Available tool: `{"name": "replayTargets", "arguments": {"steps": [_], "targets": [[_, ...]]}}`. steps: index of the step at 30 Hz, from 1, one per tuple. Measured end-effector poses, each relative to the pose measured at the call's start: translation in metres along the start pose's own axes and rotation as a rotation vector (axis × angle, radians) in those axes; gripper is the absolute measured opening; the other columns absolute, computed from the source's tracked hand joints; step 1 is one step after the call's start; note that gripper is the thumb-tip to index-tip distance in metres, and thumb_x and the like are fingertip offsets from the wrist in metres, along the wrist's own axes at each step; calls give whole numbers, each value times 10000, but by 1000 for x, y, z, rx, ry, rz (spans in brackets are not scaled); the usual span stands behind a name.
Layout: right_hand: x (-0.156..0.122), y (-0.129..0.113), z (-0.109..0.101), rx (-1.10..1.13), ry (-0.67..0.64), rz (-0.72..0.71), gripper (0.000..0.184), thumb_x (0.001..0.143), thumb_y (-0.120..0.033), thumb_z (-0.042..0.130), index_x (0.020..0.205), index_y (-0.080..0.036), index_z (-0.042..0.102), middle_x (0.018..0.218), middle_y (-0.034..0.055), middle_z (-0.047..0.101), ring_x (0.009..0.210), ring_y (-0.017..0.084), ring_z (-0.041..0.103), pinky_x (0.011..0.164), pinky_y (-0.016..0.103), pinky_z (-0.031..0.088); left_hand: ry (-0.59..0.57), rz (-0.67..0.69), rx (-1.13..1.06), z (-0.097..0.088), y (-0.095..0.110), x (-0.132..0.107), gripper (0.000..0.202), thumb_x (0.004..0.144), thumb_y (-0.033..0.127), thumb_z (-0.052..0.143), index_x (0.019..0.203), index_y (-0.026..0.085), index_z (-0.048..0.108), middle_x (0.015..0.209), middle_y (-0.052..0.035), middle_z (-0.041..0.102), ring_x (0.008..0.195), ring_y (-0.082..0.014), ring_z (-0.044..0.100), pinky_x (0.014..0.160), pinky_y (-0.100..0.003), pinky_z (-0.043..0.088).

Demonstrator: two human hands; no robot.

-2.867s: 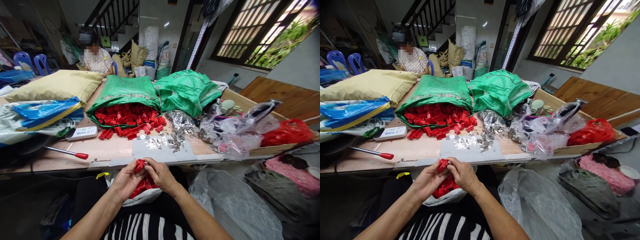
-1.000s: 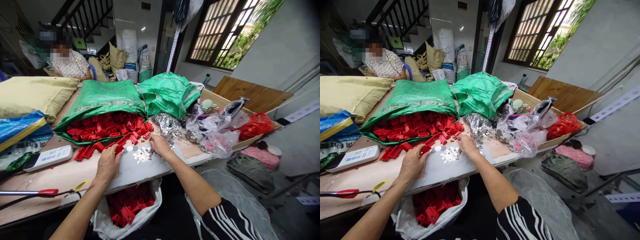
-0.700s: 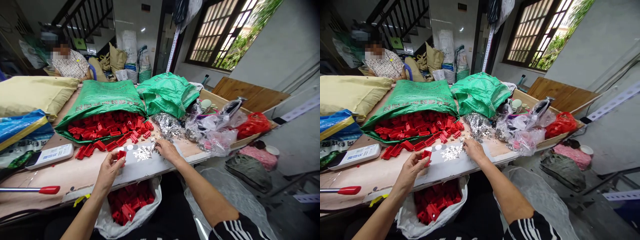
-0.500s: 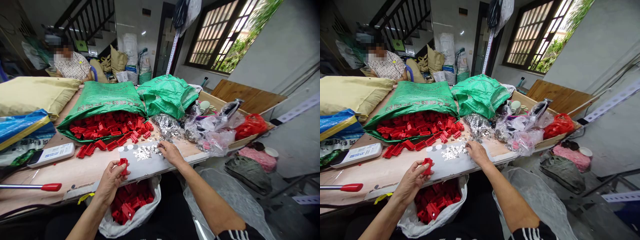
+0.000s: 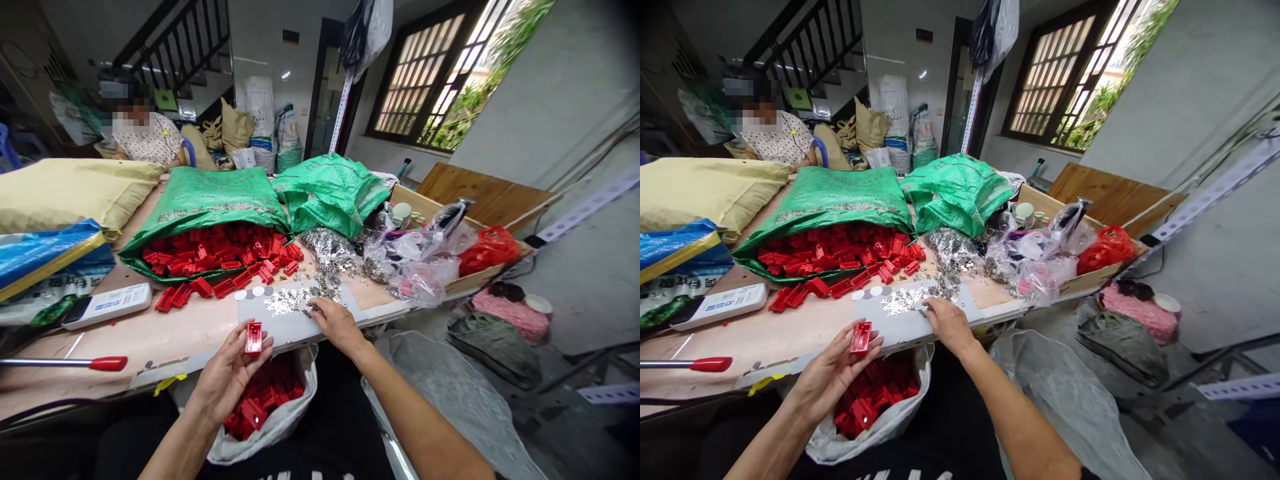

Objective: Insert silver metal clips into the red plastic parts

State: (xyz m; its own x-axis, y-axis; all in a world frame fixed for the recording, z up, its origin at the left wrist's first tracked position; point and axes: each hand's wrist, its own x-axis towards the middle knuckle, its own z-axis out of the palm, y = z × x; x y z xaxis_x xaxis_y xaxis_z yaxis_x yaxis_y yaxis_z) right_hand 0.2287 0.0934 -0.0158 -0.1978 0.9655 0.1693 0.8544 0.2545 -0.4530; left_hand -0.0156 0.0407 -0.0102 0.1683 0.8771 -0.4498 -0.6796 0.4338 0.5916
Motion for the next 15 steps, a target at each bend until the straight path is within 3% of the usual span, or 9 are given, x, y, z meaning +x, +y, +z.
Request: {"name": "replayTargets", "arguments": {"steps": [7,11,15], "targets": [[3,-8,4,-124,-31,48,83,876,-221,558,923,-210,626,952,31,661,899,166,609,787,249,433,16,-18,-56,0,-6,-3,308,841,40,561,1117,175,544,1103,-106,678,1059,-302,655,907,-423,569],[2,-8,8,-121,-4,64,79,879,-203,553,927,-204,615,960,39,658,904,170,611,790,249,436,44,-18,-109,4,-5,-5,275,848,24,542,1095,143,570,1124,-130,672,1028,-309,668,868,-406,594],[1,-6,10,-113,10,63,94,886,-180,535,927,-198,619,970,52,654,905,177,612,809,256,442,112,-35,-192,7,-4,-6,195,862,39,527,1027,112,599,1018,-132,708,973,-299,694,817,-405,614]]}}
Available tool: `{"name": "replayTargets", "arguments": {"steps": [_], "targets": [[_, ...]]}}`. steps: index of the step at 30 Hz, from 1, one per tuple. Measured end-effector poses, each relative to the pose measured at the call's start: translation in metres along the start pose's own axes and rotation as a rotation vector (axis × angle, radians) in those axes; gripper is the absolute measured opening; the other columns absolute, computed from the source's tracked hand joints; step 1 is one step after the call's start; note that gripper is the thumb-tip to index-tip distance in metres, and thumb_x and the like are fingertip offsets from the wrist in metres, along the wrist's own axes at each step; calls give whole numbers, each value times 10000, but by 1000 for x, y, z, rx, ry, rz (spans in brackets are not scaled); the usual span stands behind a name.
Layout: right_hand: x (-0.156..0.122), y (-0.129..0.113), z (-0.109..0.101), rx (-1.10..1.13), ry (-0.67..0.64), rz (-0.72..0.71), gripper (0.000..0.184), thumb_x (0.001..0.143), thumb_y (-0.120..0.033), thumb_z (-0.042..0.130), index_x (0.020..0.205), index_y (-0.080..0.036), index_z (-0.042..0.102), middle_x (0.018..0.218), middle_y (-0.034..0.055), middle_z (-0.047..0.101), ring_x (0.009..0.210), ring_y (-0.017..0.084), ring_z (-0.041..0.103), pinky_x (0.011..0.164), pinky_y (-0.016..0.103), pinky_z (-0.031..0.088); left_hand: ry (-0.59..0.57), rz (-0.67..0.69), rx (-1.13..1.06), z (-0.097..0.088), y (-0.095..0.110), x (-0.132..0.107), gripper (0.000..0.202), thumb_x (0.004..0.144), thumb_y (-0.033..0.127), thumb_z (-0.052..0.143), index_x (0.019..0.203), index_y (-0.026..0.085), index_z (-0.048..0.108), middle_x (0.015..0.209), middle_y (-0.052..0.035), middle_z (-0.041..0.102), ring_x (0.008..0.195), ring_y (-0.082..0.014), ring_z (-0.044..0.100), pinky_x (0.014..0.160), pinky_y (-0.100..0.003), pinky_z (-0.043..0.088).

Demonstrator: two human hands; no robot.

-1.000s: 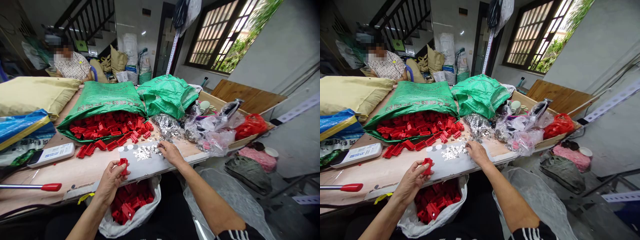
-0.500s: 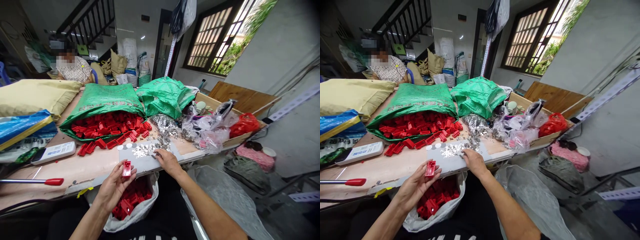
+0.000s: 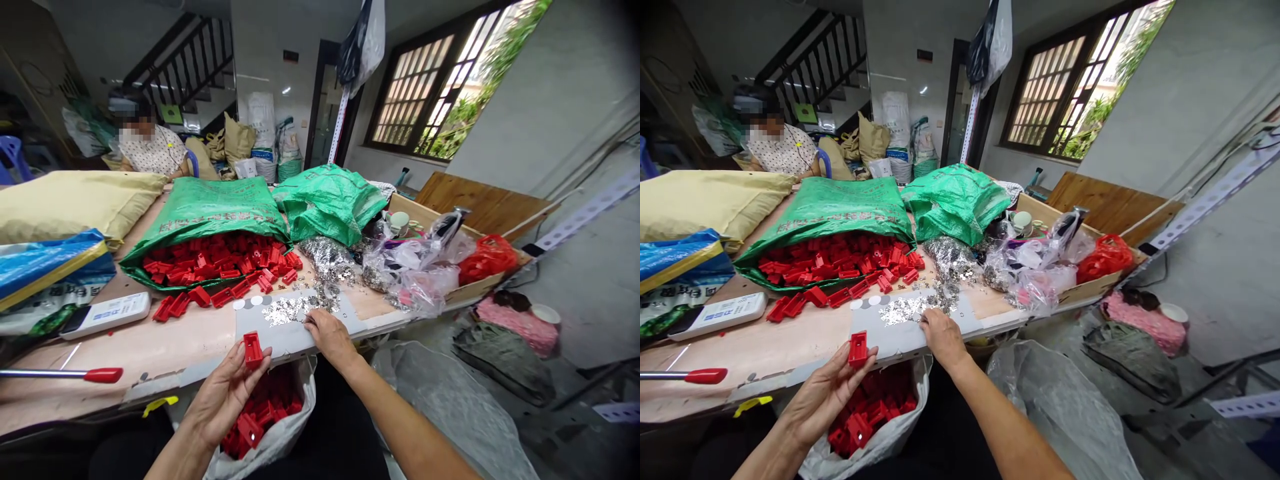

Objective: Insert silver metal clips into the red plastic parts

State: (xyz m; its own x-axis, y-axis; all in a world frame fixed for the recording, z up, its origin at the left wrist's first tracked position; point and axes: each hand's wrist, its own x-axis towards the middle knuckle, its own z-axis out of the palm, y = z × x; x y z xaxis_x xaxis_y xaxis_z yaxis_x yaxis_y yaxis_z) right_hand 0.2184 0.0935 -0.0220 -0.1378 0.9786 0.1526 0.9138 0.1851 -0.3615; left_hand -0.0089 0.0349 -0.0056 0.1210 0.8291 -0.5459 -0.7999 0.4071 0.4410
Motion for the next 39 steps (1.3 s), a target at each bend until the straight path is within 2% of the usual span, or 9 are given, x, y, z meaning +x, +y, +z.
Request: {"name": "replayTargets", "arguments": {"steps": [4,7,12,15,20,26,29,34,39], "targets": [[1,2,-1,44,36,4,108,889,-180,526,911,-203,629,970,57,652,907,185,613,821,266,445,-6,-40,23,-3,-1,1,236,864,75,552,1090,122,595,927,-111,728,834,-241,730,727,-352,629],[0,-1,-6,180,112,-23,101,889,-190,519,887,-204,618,940,48,655,887,184,610,815,276,442,-58,-61,71,-5,-2,2,247,841,98,598,1084,142,597,926,-101,725,758,-207,732,665,-300,622],[-9,-22,-16,615,16,-66,127,896,-300,512,868,-205,592,741,-13,611,598,121,534,606,231,436,-193,24,110,-2,-1,-4,389,742,101,714,1101,186,592,989,-75,709,875,-229,719,827,-351,584],[-20,-41,-22,760,-54,-104,142,870,-322,557,881,-190,607,752,-14,608,573,97,494,563,209,416,-272,102,176,3,0,-9,502,710,147,753,1174,217,578,1034,-61,695,951,-238,696,916,-379,538],[-33,-63,-29,753,-38,-136,141,866,-315,572,855,-186,630,708,-14,614,599,106,509,575,208,405,-291,289,296,4,-2,-10,478,674,157,771,1112,237,595,1000,-25,682,896,-177,681,854,-299,533],[-36,-68,-34,680,53,-151,121,877,-281,562,889,-197,647,777,2,657,646,116,560,632,216,432,-287,422,400,-1,-6,-7,448,689,174,762,1100,248,599,982,-1,671,846,-127,643,797,-226,501],[-35,-70,-35,669,39,-189,120,887,-275,556,901,-199,648,805,10,662,656,116,563,642,218,439,-289,351,375,0,-5,-11,456,695,185,759,1125,231,614,984,-18,674,837,-133,636,776,-229,504],[-28,-76,-36,629,-24,-287,107,882,-202,542,924,-205,640,871,24,671,741,136,598,699,238,456,-289,54,225,0,-3,-18,379,758,248,716,1126,202,632,895,-33,662,675,-107,619,624,-214,508],[-23,-76,-37,609,-127,-303,154,864,-148,536,970,-205,632,910,24,689,801,143,621,746,246,471,-301,-46,188,-3,-3,-20,271,775,260,696,1021,152,658,766,-32,639,579,-97,601,524,-182,477]]}}
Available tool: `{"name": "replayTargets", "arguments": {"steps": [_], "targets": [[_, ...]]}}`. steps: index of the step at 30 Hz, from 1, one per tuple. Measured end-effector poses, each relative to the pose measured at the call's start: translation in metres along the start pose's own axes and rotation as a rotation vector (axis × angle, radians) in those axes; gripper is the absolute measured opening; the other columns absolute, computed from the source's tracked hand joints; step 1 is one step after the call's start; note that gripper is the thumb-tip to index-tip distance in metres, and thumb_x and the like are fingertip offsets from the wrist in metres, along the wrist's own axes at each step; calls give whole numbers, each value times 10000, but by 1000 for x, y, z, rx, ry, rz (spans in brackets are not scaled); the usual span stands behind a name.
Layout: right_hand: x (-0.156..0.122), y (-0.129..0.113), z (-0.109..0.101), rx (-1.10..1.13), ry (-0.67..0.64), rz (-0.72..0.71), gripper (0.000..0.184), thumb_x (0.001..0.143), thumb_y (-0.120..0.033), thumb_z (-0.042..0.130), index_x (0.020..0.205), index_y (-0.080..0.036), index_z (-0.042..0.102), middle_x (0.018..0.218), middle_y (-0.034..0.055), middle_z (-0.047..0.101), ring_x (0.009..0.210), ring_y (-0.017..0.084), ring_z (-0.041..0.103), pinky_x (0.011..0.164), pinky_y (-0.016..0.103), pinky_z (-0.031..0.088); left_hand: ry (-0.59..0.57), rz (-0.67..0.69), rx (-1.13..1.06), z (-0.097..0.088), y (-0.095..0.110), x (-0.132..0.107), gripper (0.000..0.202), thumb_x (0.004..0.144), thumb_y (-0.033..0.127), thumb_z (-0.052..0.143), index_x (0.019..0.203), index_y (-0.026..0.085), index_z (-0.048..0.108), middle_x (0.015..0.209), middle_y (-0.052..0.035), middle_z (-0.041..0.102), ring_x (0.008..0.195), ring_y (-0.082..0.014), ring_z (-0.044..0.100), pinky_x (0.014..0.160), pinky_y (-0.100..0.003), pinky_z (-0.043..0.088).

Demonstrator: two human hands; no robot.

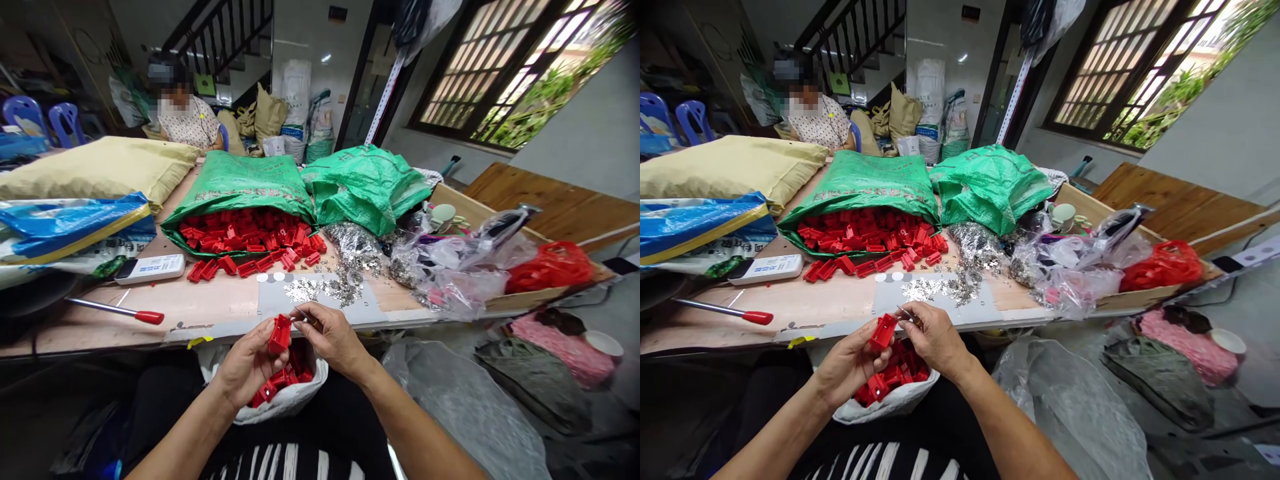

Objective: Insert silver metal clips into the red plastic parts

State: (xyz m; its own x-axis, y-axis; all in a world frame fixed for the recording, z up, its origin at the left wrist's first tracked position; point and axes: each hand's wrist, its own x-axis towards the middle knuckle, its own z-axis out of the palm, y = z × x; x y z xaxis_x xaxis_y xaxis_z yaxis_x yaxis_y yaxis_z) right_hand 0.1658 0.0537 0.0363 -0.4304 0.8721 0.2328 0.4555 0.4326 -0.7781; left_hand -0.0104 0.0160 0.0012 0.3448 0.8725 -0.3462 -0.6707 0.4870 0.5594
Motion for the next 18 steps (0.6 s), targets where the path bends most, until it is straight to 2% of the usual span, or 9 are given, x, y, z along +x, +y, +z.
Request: {"name": "replayTargets", "arguments": {"steps": [9,14,18], "targets": [[2,-2,-7,-111,-128,-60,193,833,-81,566,952,-187,674,912,41,685,845,157,622,776,257,463,18,-73,-1,3,-1,-3,233,795,234,674,995,115,665,787,-45,663,523,-85,598,485,-171,479],[3,-2,-7,-151,-156,-24,135,826,-115,595,923,-185,658,883,36,690,807,159,622,733,252,456,43,-117,-2,2,-4,-1,215,801,231,664,979,111,670,774,-47,668,520,-87,601,467,-161,469],[3,-4,-8,-152,-161,-26,170,788,-53,580,886,-175,647,870,33,686,800,153,618,724,244,448,36,-130,-15,2,-4,-1,198,802,231,663,953,103,673,734,-45,662,513,-87,599,444,-148,444]]}}
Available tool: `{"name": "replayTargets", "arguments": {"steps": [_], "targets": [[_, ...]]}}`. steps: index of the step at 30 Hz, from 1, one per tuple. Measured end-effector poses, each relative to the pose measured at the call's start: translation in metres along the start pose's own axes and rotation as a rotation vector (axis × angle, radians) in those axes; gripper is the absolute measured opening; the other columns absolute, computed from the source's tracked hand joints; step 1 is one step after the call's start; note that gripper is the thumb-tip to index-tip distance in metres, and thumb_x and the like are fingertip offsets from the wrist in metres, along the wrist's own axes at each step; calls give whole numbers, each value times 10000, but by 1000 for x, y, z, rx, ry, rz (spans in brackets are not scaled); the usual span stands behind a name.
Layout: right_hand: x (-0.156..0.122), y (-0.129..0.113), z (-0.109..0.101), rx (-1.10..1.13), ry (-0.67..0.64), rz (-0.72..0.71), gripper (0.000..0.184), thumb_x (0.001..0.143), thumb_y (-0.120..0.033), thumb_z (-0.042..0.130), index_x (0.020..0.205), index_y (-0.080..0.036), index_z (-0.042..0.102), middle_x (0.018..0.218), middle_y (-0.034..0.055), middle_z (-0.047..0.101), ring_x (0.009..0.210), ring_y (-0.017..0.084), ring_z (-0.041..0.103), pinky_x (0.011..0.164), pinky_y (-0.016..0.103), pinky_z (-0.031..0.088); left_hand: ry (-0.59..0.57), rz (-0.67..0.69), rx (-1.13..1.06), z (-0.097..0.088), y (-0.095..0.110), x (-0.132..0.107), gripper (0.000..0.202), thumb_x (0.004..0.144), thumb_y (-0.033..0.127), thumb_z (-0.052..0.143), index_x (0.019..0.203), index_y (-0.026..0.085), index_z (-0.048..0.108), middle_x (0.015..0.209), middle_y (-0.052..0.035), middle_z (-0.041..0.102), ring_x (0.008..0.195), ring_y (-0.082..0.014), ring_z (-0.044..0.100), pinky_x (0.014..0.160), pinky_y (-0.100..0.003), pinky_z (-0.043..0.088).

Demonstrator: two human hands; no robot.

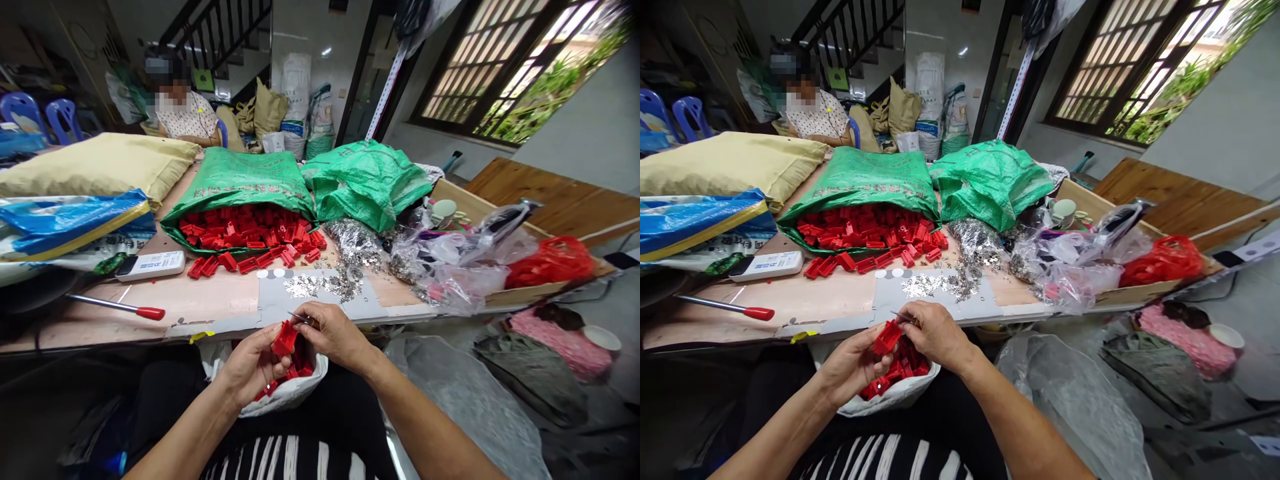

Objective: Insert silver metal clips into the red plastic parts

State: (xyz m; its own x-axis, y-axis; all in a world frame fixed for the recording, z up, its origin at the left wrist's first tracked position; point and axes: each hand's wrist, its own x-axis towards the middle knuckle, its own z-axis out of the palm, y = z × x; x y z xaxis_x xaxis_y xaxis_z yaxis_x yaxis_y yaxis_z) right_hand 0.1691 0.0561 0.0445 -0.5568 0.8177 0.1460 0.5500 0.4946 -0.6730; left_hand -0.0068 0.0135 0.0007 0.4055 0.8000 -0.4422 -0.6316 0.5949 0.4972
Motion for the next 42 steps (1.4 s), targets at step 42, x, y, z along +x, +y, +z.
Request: {"name": "replayTargets", "arguments": {"steps": [42], "targets": [[-7,29,21,332,-51,124,68,852,-204,514,838,-195,448,739,-52,491,663,97,438,613,214,346,44,42,305,0,0,6,455,819,391,637,1230,218,545,809,-51,686,549,-113,618,523,-206,468]]}}
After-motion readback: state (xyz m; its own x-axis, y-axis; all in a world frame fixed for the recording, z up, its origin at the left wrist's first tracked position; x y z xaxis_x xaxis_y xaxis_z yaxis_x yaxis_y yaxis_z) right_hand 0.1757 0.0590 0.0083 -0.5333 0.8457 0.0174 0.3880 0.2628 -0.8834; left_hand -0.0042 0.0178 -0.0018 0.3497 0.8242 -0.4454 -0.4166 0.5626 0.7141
